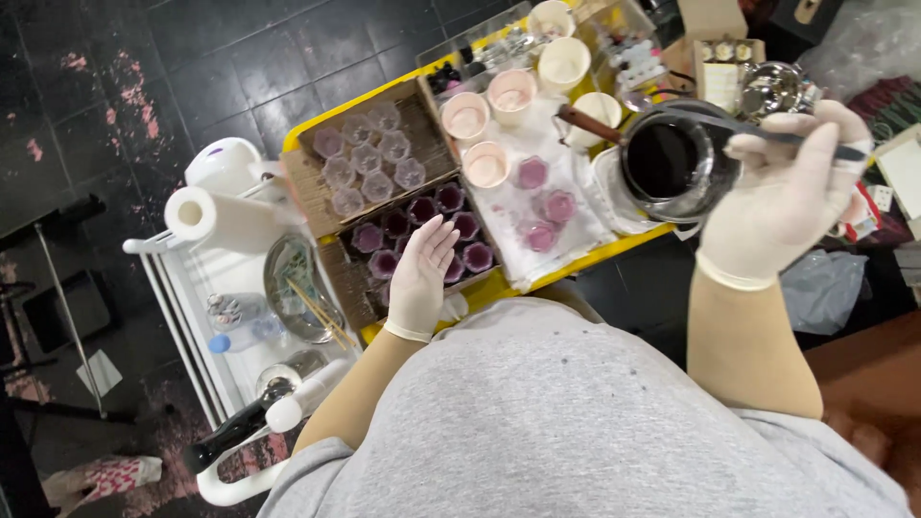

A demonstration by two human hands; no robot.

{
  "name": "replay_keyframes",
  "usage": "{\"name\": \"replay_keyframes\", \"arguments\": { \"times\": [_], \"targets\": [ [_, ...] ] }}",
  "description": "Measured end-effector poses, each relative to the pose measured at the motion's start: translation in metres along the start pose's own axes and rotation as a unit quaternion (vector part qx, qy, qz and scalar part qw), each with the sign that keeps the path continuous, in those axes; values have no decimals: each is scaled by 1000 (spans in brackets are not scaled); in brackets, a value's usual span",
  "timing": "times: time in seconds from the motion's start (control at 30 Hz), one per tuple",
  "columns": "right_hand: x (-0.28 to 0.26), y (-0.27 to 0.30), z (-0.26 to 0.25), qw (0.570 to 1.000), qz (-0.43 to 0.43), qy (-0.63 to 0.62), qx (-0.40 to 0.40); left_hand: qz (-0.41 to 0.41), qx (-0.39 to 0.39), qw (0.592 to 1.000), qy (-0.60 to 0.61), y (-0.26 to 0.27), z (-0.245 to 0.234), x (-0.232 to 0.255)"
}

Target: The person, wearing gloves, holds a flower-shaped candle and uses a spoon to work with melted dark wax in a metal pot, placing finished flower candles into a mold tray on the cart. They then pick up a plastic bottle and pour liquid into a paper cup.

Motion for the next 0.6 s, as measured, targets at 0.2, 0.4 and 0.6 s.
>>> {"name": "replay_keyframes", "arguments": {
  "times": [0.2, 0.4, 0.6],
  "targets": [
    [-23, -37, -48, 986, -44, 154, -56, -29, 15, 999, 31, -6, 45, -28],
    [-41, -53, -45, 929, -44, 273, -245, 1, 29, 997, 68, -4, 99, -70],
    [-34, -80, -57, 857, 215, 373, -281, 13, 116, 993, -3, 2, 151, -78]
  ]
}}
Point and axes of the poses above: each hand's wrist, its own y-axis away from the middle knuckle, its own z-axis out of the palm, x = y × z, the point moved 2 cm from there along -y, towards the middle knuckle, and after that the axes turned 15 degrees about x, right-handed, at the moved point
